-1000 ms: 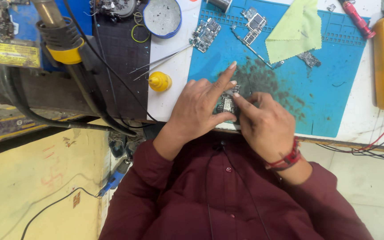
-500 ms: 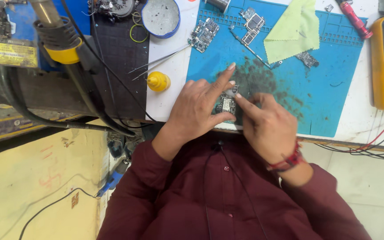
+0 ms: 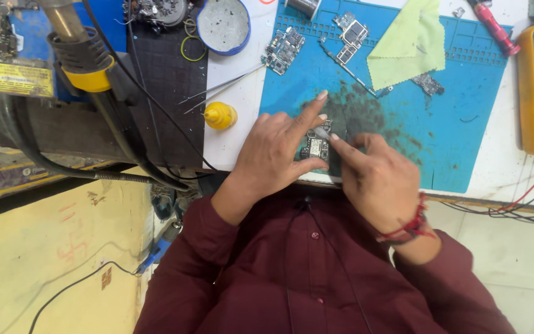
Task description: The person uses a soldering iron and tweezers to reflow solder on a small circuit board. They apply flux from a yellow bottle, then use the soldering iron to heat specific points while holding the board with tweezers. The person also uses a hot air gun to heat the board and places a small component into a blue container.
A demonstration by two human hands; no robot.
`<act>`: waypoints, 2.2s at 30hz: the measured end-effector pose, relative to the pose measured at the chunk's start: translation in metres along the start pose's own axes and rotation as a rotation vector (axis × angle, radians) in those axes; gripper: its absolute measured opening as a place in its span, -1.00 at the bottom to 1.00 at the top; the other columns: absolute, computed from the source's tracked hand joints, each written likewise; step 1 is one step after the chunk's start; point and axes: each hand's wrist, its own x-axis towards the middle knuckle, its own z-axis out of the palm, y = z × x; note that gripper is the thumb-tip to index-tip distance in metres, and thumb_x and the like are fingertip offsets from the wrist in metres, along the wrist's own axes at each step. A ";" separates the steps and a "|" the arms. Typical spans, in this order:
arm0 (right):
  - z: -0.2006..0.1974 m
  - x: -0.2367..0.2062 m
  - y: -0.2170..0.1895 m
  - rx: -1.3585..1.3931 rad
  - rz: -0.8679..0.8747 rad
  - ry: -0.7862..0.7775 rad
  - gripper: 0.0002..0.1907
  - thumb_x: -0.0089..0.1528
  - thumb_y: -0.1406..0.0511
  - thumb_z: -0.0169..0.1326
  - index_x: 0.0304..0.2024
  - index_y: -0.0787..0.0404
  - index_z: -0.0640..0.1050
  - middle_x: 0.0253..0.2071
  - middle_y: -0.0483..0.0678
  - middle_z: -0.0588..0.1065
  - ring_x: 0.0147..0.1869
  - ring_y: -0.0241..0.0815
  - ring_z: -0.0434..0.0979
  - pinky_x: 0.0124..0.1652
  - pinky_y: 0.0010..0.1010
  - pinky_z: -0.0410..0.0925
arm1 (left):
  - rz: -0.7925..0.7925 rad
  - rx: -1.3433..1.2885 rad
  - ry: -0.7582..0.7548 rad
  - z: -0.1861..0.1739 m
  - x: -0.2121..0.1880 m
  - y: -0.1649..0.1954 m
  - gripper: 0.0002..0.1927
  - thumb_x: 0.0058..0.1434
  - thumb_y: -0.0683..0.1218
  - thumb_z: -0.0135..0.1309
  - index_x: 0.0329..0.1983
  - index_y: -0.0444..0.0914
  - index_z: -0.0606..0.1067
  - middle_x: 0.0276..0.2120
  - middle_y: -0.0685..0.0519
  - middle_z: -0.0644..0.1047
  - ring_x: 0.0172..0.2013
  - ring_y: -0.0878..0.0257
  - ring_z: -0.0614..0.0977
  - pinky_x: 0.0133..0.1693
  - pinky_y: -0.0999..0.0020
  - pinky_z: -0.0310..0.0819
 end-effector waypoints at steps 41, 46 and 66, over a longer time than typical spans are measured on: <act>-0.006 -0.005 0.010 0.015 -0.006 0.039 -0.67 0.16 0.39 0.23 -0.02 0.02 0.70 -0.18 -0.09 0.55 -0.21 -0.05 0.56 -0.26 -0.27 0.38 | -0.015 0.032 -0.030 -0.002 0.002 0.006 0.11 0.11 0.25 0.37 0.57 -0.17 0.04 0.04 0.23 0.61 -0.25 0.18 0.46 -0.12 0.22 0.29; -0.008 -0.021 0.028 0.083 0.037 0.048 -0.78 0.26 0.38 0.27 -0.03 0.09 0.67 -0.23 -0.06 0.53 -0.18 -0.01 0.50 -0.20 -0.23 0.33 | 0.033 -0.038 0.020 -0.005 0.000 0.003 0.13 0.13 0.25 0.36 0.57 -0.21 -0.01 0.16 0.17 0.58 -0.23 0.17 0.48 -0.11 0.23 0.29; 0.002 0.015 0.011 0.063 -0.110 0.057 -0.66 0.17 0.40 0.22 0.00 0.01 0.68 -0.19 -0.11 0.51 -0.12 -0.03 0.48 -0.14 -0.21 0.30 | -0.008 -0.039 0.011 0.000 0.001 0.002 0.13 0.13 0.16 0.37 0.58 -0.20 -0.04 0.10 0.15 0.59 -0.17 0.14 0.52 -0.07 0.21 0.30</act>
